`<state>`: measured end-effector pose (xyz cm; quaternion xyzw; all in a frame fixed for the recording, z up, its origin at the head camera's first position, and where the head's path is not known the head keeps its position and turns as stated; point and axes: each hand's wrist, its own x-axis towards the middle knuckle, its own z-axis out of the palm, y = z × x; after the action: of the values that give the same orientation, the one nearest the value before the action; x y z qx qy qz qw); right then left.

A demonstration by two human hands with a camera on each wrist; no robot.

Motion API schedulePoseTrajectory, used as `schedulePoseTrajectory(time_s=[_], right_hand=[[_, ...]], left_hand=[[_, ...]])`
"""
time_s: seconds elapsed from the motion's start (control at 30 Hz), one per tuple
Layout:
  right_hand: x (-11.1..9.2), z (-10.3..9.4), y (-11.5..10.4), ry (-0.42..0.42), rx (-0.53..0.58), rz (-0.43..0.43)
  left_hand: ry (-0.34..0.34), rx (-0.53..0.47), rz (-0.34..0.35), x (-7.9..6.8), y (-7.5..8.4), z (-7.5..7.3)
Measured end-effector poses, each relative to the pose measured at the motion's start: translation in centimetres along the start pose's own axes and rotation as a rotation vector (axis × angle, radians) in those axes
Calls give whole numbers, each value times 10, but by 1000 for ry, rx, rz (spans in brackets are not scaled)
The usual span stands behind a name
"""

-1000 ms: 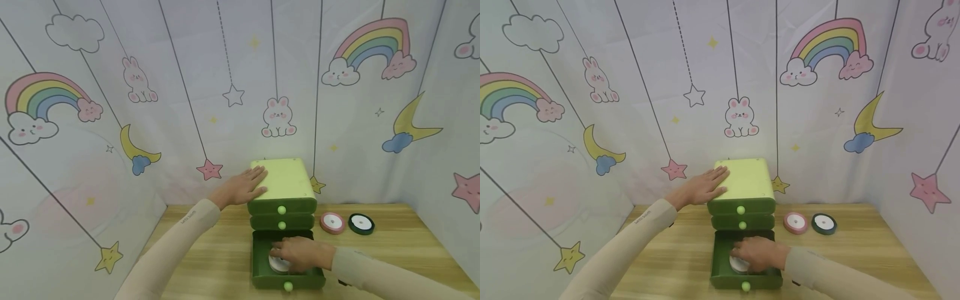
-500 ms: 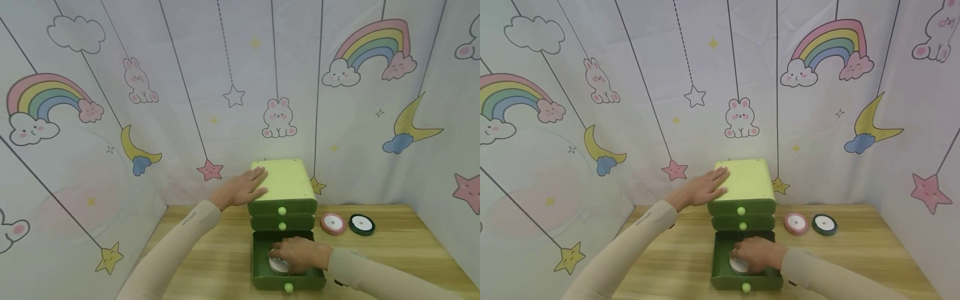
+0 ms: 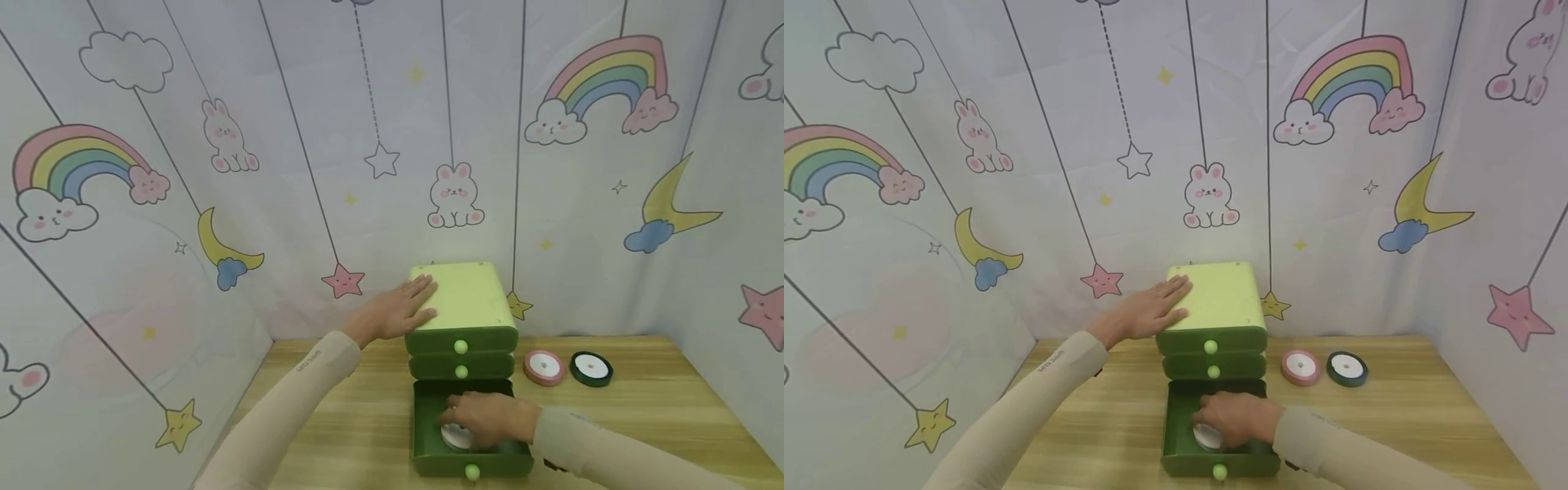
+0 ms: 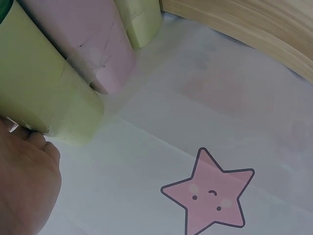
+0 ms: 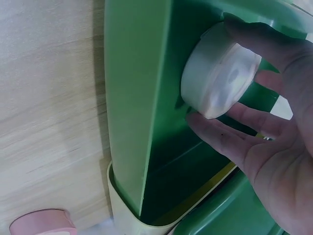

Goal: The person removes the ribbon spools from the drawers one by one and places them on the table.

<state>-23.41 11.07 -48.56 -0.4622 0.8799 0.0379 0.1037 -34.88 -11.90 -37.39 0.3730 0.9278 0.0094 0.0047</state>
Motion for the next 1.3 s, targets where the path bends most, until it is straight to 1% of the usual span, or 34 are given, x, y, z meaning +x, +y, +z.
schedulePoseTrajectory(time_s=[0.37,0.6,0.73,0.9,1.13,1.3], right_hand=[[-4,-1,3,-26,3,3],[-10,-10,0,-11,15,27],[-15,-16,0,13,32,32],[-25,-21,3,51,94,48],[-43,-38,7,128,121,25],[-59,-48,11,137,177,63]], left_hand=[[1,-7,-7,-1,0,1],[4,-21,-9,0,0,1],[5,-23,-8,0,0,0],[-7,-18,-11,0,0,-1],[-3,-16,-15,3,-3,1],[-4,-17,-13,3,-3,1]])
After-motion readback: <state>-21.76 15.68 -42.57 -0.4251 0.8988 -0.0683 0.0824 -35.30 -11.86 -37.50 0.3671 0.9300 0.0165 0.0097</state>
